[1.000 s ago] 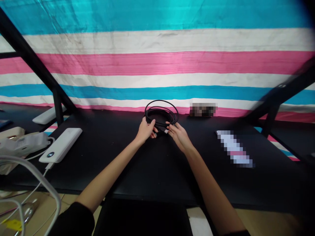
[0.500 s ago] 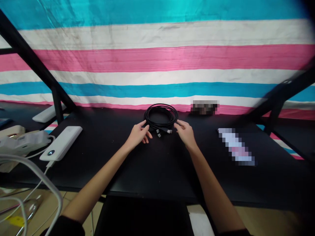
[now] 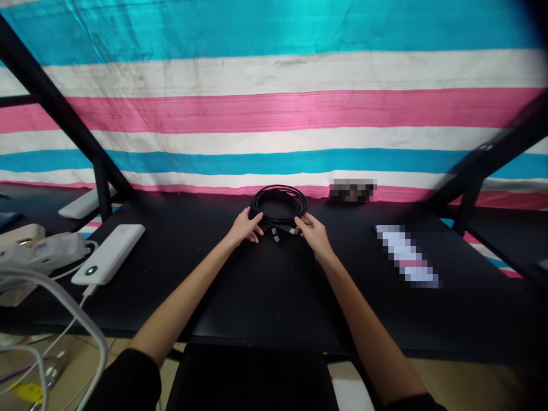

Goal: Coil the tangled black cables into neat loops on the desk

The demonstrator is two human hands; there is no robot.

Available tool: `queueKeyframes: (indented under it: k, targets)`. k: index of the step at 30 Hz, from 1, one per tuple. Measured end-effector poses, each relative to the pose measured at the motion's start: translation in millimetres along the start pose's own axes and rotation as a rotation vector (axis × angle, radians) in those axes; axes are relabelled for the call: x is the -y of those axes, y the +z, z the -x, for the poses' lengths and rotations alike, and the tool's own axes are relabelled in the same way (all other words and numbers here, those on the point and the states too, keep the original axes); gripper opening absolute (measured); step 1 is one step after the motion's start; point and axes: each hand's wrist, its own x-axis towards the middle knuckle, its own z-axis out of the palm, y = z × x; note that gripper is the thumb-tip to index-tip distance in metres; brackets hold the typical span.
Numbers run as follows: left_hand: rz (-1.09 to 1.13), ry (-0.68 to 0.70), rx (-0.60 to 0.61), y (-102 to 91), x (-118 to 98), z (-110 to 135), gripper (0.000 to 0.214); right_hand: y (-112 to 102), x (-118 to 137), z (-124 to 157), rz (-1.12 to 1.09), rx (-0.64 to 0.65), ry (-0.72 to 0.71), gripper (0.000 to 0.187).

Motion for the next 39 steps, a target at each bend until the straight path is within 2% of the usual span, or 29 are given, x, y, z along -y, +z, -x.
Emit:
queueKeyframes:
  k: [4, 9, 13, 16, 20, 23, 25, 28, 32, 35, 39]
  targets:
    - [-0.016, 0.018, -0.051, 7.7, 0, -7, 0.071, 4, 6, 0, -0.137, -0.022, 0.034, 0.048]
    - [-0.017, 0.051, -0.053, 9.5, 2, 2, 0.064, 14, 10, 3, -0.262, 0.040, 0.083, 0.037]
    - [-0.015, 0.067, -0.049, 9.6, 1, 13, 0.060, 18, 5, 5, -0.241, 0.023, 0.094, 0.036]
    - [-0.015, 0.063, -0.083, 8.1, 0, 17, 0.062, 15, 4, 7, -0.197, 0.040, 0.043, 0.036]
    - [-0.014, 0.030, -0.089, 4.7, 1, 17, 0.065, 9, 12, 11, -0.167, 0.161, -0.078, 0.038]
    - [-0.005, 0.001, -0.059, 1.2, 4, 15, 0.058, 4, 18, 14, -0.160, 0.328, -0.207, 0.041]
    - [0.010, -0.013, -0.037, -2.3, 5, 16, 0.052, 1, 21, 14, -0.163, 0.387, -0.253, 0.040]
    - [0.048, -0.026, 0.032, -7.6, 4, 21, 0.047, 0, 26, 14, -0.222, 0.360, -0.240, 0.041]
    - [0.100, -0.014, 0.128, -6.1, -4, 24, 0.046, 7, 30, 12, -0.333, 0.245, -0.118, 0.046]
    - [0.140, -0.016, 0.089, 2.0, -9, 18, 0.036, 14, 27, 8, -0.363, 0.184, -0.015, 0.040]
    - [0.194, -0.063, -0.016, 12.0, -6, 4, 0.029, 18, 17, 1, -0.360, 0.166, 0.024, 0.036]
